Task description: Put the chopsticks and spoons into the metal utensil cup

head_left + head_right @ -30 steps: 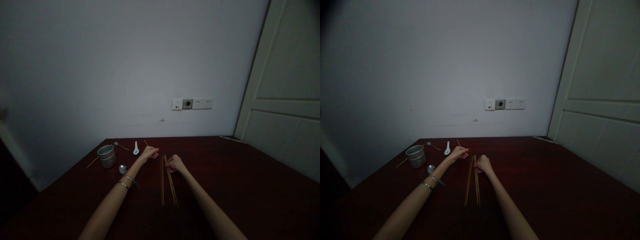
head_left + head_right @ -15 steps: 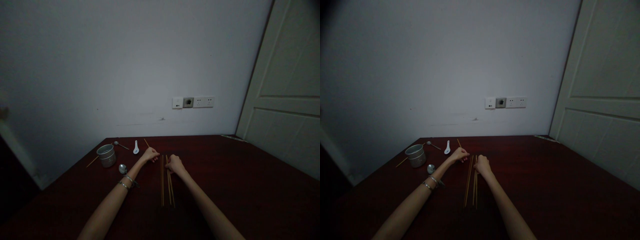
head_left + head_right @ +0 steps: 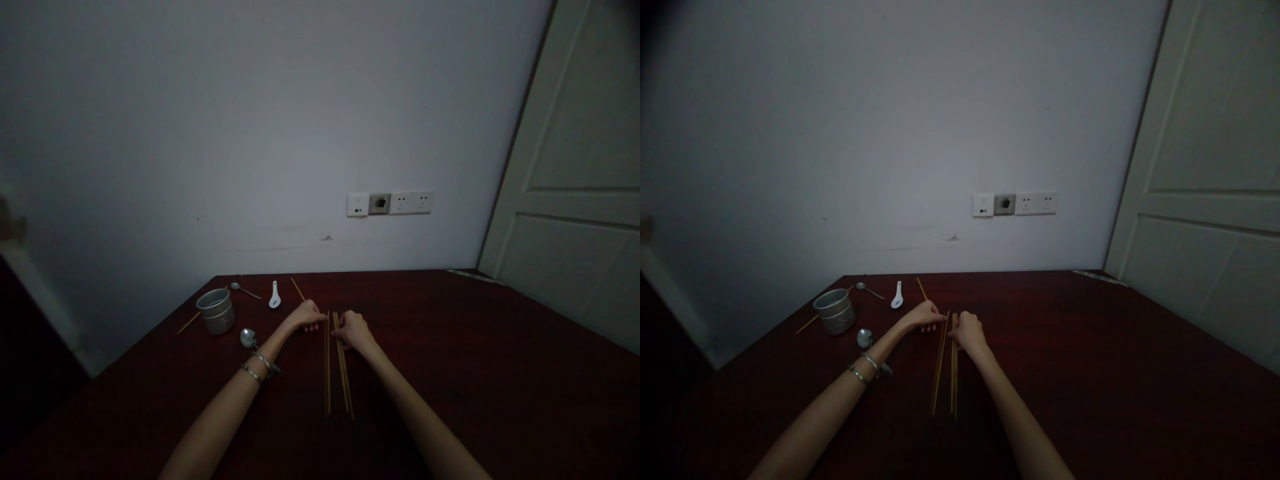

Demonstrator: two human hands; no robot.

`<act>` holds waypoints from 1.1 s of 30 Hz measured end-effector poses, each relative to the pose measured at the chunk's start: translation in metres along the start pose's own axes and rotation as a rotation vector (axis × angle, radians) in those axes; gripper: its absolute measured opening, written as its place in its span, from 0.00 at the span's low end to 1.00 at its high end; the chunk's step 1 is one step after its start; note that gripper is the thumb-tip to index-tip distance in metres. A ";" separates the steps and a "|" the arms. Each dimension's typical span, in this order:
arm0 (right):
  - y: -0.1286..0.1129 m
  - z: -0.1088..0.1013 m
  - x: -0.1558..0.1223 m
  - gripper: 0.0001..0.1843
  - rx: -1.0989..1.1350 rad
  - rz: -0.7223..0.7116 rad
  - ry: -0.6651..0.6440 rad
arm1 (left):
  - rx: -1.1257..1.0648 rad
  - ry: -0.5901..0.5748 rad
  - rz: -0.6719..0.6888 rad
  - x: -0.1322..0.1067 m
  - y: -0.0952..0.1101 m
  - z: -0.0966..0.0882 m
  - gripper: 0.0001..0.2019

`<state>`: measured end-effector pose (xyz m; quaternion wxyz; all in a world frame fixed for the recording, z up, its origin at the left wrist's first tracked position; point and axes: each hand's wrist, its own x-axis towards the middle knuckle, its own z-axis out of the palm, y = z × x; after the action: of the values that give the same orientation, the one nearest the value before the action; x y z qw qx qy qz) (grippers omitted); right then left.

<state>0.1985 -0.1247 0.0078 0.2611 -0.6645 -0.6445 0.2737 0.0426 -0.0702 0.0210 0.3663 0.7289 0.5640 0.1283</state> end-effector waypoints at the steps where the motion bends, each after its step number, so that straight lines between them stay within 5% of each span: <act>1: -0.001 0.000 0.000 0.13 0.028 0.013 -0.012 | 0.022 -0.004 0.001 -0.002 0.002 0.000 0.17; 18: 0.000 0.004 0.004 0.10 0.108 0.010 -0.061 | 0.062 -0.001 -0.023 -0.003 0.005 0.003 0.20; 23: -0.006 -0.006 0.011 0.09 0.081 -0.005 -0.044 | 0.055 0.086 0.004 -0.016 0.022 -0.010 0.18; 26: -0.020 -0.019 0.026 0.09 0.046 -0.055 -0.004 | 0.060 0.231 0.120 -0.037 0.046 -0.034 0.17; 30: -0.049 -0.030 0.053 0.06 -0.025 -0.172 -0.001 | 0.053 0.596 0.297 -0.081 0.075 -0.081 0.17; 33: -0.071 -0.030 0.073 0.06 -0.068 -0.255 0.000 | 0.074 0.901 0.324 -0.113 0.076 -0.128 0.16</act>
<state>0.1701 -0.0487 0.0766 0.2712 -0.5856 -0.7327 0.2161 -0.0161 -0.1312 0.1872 0.0345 0.6916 0.5501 0.4668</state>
